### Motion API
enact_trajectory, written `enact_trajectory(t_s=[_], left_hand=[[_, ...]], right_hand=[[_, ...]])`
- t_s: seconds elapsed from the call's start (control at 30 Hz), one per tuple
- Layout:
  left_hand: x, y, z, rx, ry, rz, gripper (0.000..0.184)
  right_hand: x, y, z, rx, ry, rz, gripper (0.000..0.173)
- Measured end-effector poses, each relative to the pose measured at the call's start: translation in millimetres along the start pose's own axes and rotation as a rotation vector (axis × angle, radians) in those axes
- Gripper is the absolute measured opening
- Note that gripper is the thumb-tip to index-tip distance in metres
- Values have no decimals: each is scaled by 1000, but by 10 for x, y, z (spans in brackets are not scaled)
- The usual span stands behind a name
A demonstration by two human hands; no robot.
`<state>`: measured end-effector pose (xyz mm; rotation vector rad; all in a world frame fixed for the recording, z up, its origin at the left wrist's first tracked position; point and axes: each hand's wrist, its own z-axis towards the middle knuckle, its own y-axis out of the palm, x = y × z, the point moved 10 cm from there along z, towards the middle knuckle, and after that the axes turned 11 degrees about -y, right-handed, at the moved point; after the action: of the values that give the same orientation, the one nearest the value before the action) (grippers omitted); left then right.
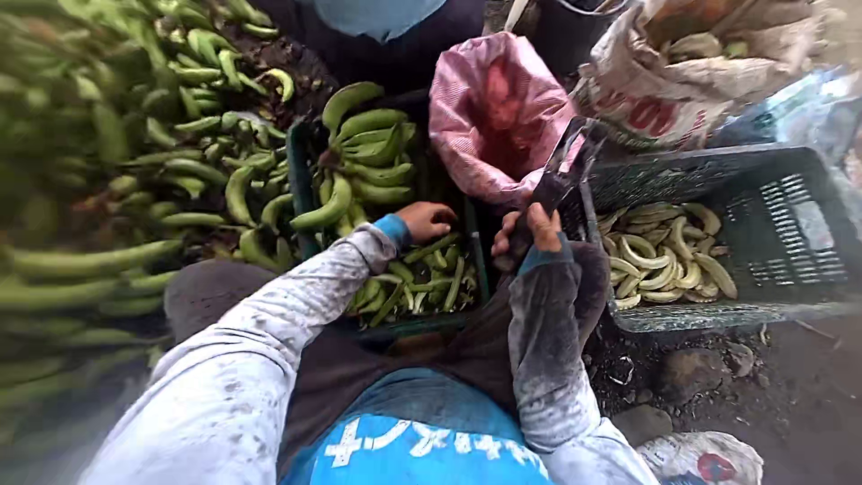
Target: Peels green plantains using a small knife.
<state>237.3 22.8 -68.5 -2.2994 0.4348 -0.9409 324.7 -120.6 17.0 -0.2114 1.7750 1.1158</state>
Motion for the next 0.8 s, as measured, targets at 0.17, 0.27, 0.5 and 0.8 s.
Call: enact_trajectory(t_s=[0.17, 0.27, 0.5, 0.8], left_hand=[[-1079, 605, -106, -9, -368, -23, 33], [-1149, 963, -56, -11, -439, 3, 44], [-1040, 1304, 18, 103, -633, -140, 67], [-1375, 33, -723, 205, -406, -621, 50]], right_hand=[[202, 146, 28, 40, 63, -59, 24], [288, 194, 44, 39, 70, -86, 23], [501, 238, 130, 126, 68, -101, 16], [739, 348, 40, 14, 246, -636, 44]])
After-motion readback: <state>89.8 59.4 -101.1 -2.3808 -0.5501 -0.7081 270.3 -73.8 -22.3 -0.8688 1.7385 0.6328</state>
